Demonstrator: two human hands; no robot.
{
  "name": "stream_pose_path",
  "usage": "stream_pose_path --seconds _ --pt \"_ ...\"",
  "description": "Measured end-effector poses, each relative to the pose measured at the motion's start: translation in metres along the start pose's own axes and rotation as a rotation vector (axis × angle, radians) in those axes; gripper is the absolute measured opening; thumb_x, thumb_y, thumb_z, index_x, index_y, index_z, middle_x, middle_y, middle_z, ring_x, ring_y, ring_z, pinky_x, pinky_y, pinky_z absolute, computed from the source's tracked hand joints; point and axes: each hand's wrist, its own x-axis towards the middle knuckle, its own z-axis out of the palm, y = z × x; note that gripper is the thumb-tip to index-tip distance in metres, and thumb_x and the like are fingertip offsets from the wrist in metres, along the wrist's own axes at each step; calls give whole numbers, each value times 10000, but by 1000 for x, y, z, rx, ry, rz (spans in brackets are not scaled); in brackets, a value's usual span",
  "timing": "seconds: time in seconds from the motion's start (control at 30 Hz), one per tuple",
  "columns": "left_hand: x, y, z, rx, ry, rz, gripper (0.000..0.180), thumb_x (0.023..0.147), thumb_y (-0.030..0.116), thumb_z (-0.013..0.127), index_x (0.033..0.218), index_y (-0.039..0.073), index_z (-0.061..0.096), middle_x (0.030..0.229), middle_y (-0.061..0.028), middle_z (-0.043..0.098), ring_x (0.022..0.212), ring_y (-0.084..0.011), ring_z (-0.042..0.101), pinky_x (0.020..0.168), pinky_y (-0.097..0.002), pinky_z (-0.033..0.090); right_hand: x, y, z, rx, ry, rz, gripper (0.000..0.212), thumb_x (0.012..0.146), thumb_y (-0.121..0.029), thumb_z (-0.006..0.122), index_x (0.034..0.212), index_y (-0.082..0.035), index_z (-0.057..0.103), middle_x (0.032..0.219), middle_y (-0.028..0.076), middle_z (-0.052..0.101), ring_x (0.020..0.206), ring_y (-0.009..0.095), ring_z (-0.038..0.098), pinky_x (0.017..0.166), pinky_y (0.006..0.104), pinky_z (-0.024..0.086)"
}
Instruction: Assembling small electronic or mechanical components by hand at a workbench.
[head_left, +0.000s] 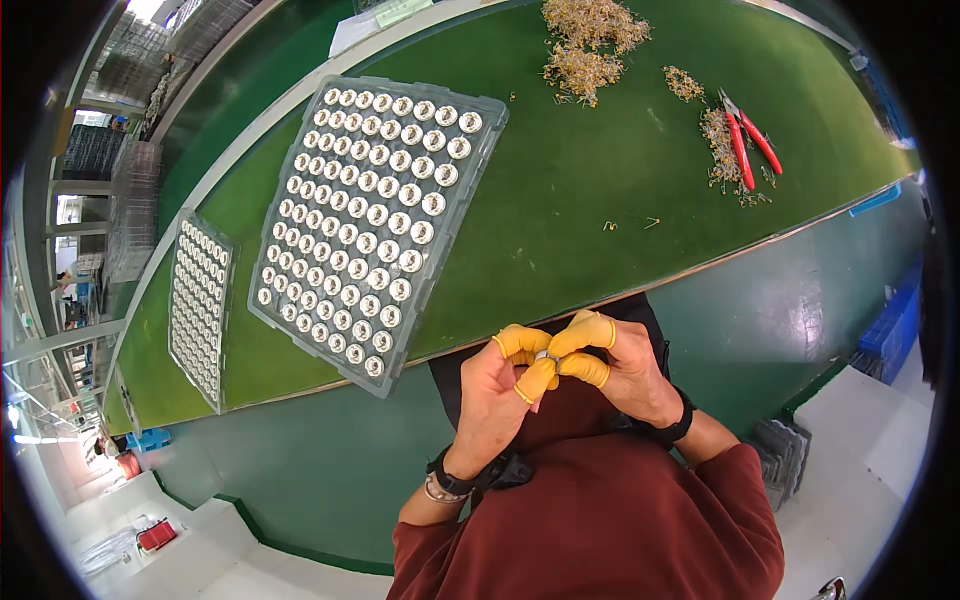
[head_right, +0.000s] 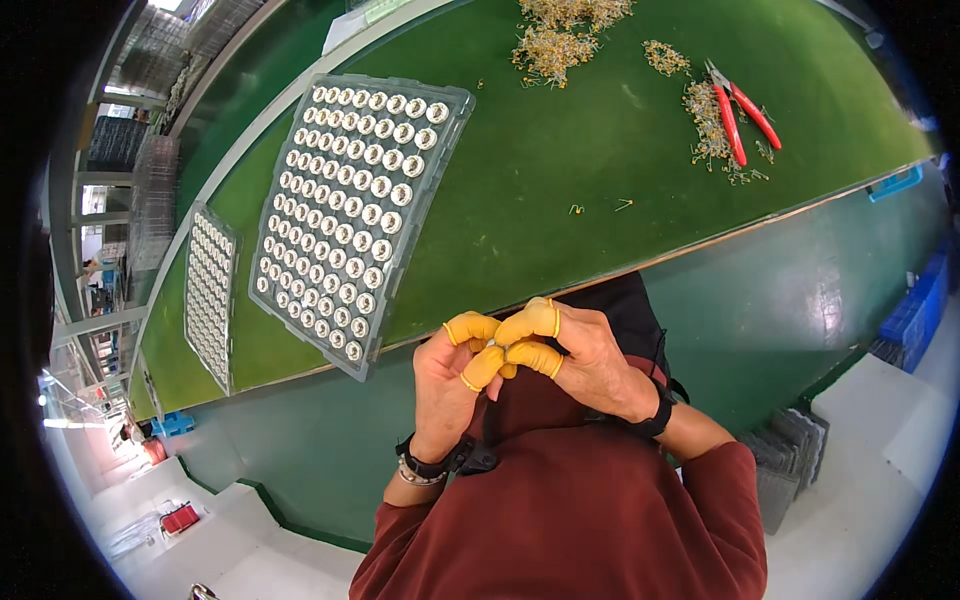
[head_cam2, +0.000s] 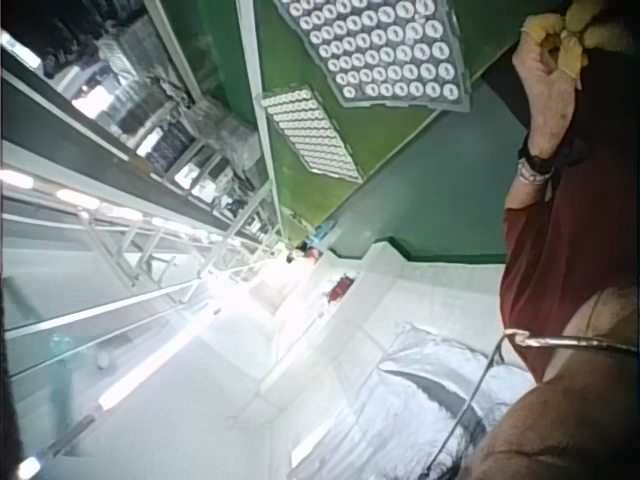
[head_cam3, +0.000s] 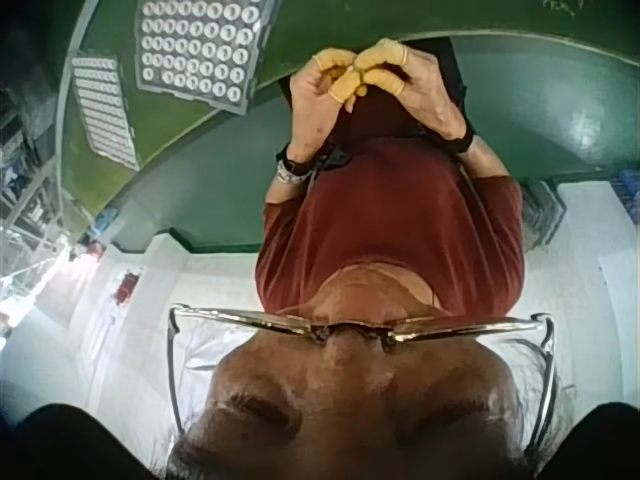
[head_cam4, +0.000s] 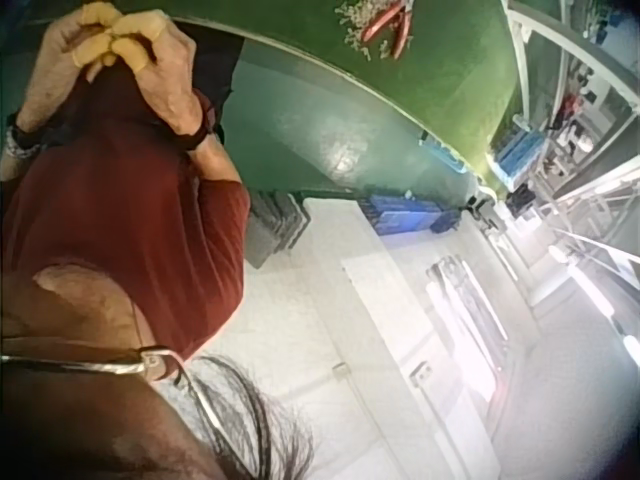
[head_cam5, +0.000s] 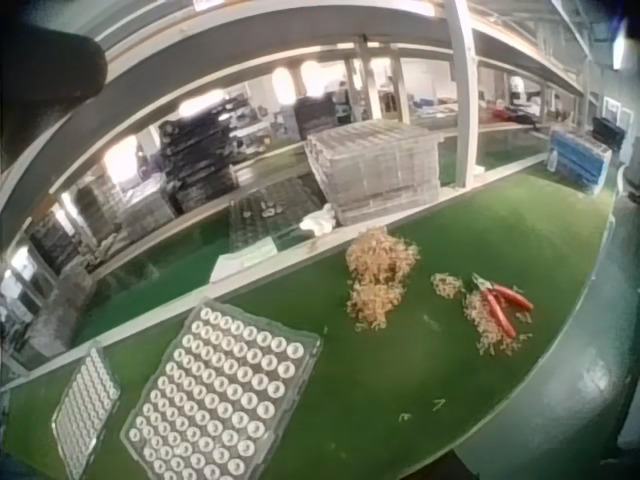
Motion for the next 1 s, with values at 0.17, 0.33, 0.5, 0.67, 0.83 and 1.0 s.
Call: stream_pose_path --seconds 0.17,0.33,0.5,0.67,0.83,1.0 --pt "0 -2 0 52 -64 13 230 899 73 608 1083 -47 542 943 -55 580 771 -88 570 622 -203 469 2 -1 -9 -26 -82 -24 178 814 -69 686 967 -42 599 827 77 623 713 233 617 623 304 489" --pt "0 -1 3 154 -80 -11 242 915 113 586 1077 -59 529 932 -46 574 774 -79 543 694 -221 471 6 0 -19 -97 -191 -37 180 824 -78 678 968 -48 575 827 84 624 721 255 626 631 317 493" --pt "0 0 4 232 -103 -12 267 922 184 571 1047 -49 534 882 -33 567 742 -71 518 663 -216 449 7 1 -21 -75 -247 -47 177 826 -75 676 962 -47 567 849 92 641 739 265 638 638 319 503" --pt "2 0 3 251 -104 -34 246 909 159 567 1038 -48 536 871 -34 569 730 -71 518 659 -216 447 6 3 -22 -118 -245 -55 171 828 -77 675 957 -48 567 839 92 646 732 266 643 633 321 507" --pt "2 -3 3 235 -109 -49 225 907 145 553 1031 -42 539 862 -36 570 724 -73 522 657 -218 449 3 7 -21 -100 -235 -61 167 832 -81 673 956 -48 566 824 88 647 724 262 645 630 319 506" --pt "3 -4 2 213 -129 -49 198 918 134 531 1021 -35 540 859 -35 569 713 -65 513 640 -215 435 2 8 -20 -75 -228 -48 167 834 -82 671 955 -48 560 823 88 648 722 257 645 633 314 504"
